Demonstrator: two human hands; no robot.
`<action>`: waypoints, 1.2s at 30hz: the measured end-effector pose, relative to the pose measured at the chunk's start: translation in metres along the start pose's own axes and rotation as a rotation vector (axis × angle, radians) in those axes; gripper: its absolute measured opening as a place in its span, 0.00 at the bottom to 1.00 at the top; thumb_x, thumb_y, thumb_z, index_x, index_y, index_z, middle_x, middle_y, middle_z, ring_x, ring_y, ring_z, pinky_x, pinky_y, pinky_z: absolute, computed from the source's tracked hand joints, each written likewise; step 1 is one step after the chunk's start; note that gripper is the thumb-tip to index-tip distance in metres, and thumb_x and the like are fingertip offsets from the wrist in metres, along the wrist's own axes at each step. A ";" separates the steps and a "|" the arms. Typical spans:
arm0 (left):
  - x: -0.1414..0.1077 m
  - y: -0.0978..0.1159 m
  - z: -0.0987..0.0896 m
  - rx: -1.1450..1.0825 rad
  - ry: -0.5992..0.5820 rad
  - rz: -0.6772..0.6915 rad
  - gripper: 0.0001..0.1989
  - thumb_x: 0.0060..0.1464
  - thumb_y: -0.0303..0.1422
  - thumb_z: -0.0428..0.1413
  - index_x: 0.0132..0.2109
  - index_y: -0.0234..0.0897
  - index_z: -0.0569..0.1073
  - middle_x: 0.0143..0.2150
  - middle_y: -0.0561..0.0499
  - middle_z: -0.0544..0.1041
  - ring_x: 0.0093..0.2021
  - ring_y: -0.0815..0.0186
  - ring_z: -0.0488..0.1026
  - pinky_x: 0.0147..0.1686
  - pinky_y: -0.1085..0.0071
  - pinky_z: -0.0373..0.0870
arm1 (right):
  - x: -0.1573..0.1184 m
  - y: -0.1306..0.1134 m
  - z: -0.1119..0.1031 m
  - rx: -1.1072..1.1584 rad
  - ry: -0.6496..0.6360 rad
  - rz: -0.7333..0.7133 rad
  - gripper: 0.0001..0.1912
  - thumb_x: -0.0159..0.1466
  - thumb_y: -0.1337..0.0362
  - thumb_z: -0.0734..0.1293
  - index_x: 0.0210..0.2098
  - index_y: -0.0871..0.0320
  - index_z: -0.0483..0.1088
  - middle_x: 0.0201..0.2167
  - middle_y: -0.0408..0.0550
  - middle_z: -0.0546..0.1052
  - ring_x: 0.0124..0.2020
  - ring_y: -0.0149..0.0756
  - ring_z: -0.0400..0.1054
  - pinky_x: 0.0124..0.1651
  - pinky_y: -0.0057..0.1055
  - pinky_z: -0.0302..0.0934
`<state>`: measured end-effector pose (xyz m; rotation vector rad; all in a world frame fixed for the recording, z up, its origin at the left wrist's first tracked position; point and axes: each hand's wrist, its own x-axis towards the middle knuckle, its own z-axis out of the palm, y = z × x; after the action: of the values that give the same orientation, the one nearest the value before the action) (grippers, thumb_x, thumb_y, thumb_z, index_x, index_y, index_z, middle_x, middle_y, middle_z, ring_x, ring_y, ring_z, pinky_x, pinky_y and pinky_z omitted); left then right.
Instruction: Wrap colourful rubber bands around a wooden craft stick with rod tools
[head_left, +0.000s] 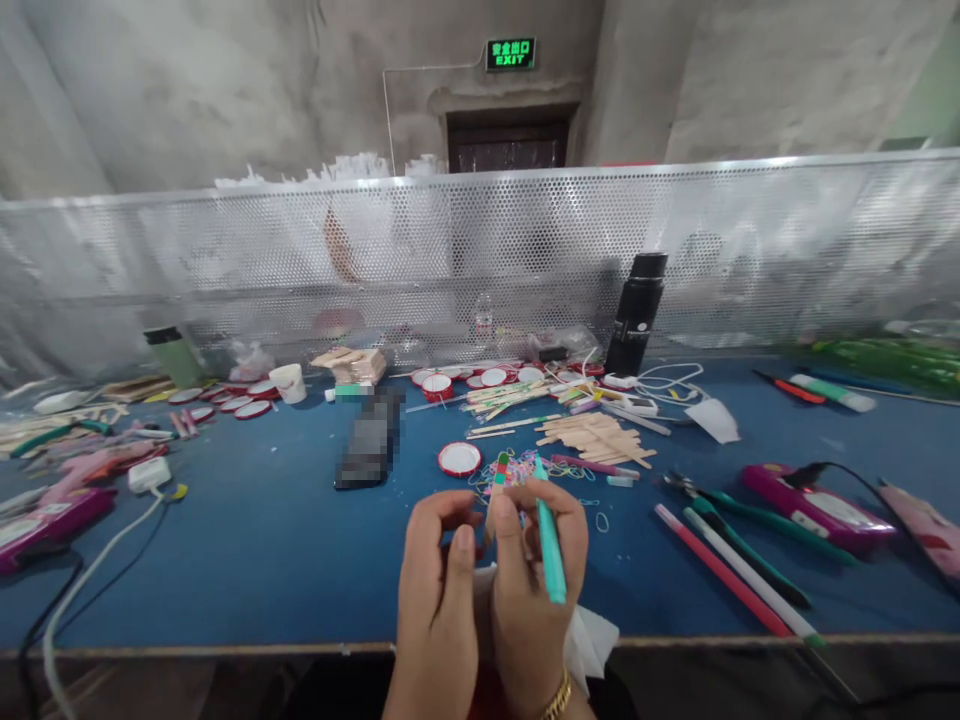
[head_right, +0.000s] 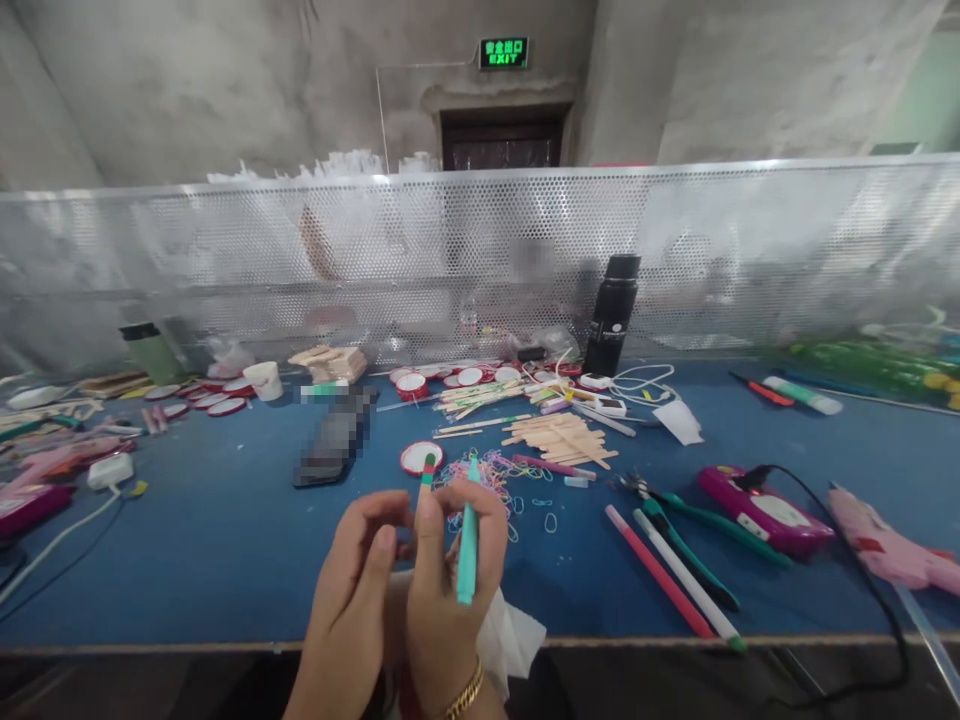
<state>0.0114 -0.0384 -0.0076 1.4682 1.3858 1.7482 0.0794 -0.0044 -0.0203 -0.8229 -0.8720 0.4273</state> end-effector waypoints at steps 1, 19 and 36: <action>0.001 0.003 0.000 -0.016 0.030 0.014 0.19 0.69 0.50 0.55 0.52 0.40 0.79 0.53 0.44 0.80 0.52 0.57 0.77 0.50 0.66 0.74 | 0.000 0.001 0.001 0.003 -0.001 -0.013 0.10 0.69 0.58 0.71 0.46 0.54 0.70 0.35 0.42 0.77 0.35 0.33 0.74 0.41 0.34 0.71; 0.029 -0.010 0.021 -0.433 -0.012 -0.254 0.23 0.57 0.54 0.66 0.36 0.36 0.77 0.29 0.53 0.73 0.30 0.69 0.67 0.31 0.77 0.70 | 0.007 -0.013 0.022 0.037 0.028 0.170 0.15 0.68 0.50 0.71 0.47 0.53 0.71 0.37 0.44 0.78 0.36 0.35 0.77 0.38 0.33 0.73; 0.025 0.006 0.025 -0.122 -0.206 -0.113 0.22 0.66 0.50 0.56 0.34 0.38 0.83 0.30 0.47 0.80 0.31 0.61 0.75 0.34 0.68 0.76 | 0.013 -0.003 0.003 -0.028 -0.001 0.235 0.17 0.67 0.50 0.71 0.48 0.53 0.71 0.39 0.45 0.80 0.37 0.36 0.77 0.41 0.34 0.73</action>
<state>0.0277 -0.0104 0.0066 1.4304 1.2107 1.5364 0.0846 0.0031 -0.0098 -0.9554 -0.7861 0.6224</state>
